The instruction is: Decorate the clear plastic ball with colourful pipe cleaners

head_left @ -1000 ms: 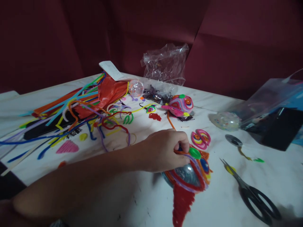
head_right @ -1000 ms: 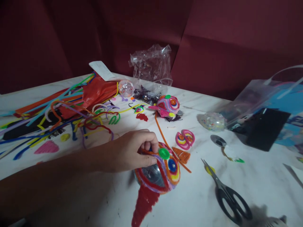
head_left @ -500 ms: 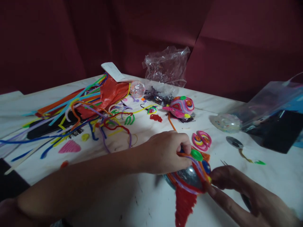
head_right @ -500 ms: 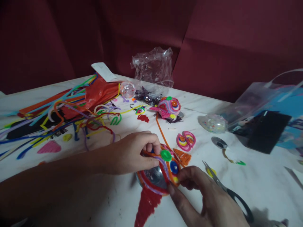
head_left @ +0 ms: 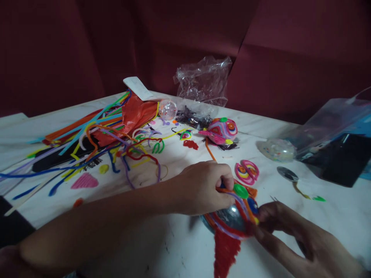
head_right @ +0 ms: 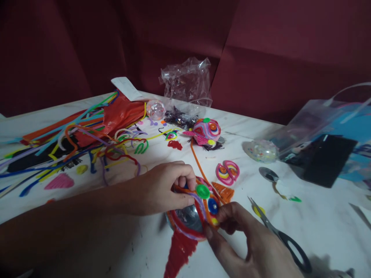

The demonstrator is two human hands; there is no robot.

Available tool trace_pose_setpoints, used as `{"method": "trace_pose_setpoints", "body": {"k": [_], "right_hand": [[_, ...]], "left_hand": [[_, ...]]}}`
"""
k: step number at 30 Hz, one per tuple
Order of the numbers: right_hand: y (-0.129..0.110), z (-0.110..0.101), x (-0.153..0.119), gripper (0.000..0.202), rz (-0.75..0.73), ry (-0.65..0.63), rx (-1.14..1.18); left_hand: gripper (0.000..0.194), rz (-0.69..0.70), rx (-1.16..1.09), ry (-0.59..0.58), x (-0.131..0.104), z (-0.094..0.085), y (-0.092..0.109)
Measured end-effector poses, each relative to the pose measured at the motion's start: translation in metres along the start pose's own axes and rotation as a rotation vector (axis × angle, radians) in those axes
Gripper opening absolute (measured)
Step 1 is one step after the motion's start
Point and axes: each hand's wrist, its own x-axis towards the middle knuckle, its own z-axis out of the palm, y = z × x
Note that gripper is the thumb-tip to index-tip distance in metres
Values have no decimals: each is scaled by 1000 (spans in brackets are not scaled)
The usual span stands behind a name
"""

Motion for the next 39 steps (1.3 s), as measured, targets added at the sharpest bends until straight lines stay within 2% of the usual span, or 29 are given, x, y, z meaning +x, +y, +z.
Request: {"method": "trace_pose_setpoints", "body": {"k": [4,10,14,19,25,28,33,39], "right_hand": [[6,-2,0,12,-40,-77,35],[-3,3,1,18,-26,-36,78],[-9,2,3,20,-9,-64,101],[-8,-3,1,26,48,-163,164],[-12,-5,0,42,168,-197,180],[-15,-3,3,42,213,-234,191],[-16,-5,3,47,231,-221,210],[-6,-6,-5,44,315,-333,198]], "left_hand": [[8,-17,11,-6,0,1,1],[8,7,3,8,0,1,2],[8,2,10,18,1,2,0],[9,-8,15,9,0,4,-1],[10,-8,39,10,0,5,1],[8,-3,28,21,0,5,0],[8,2,27,23,0,4,-2],[10,-14,32,11,-1,5,0]]}}
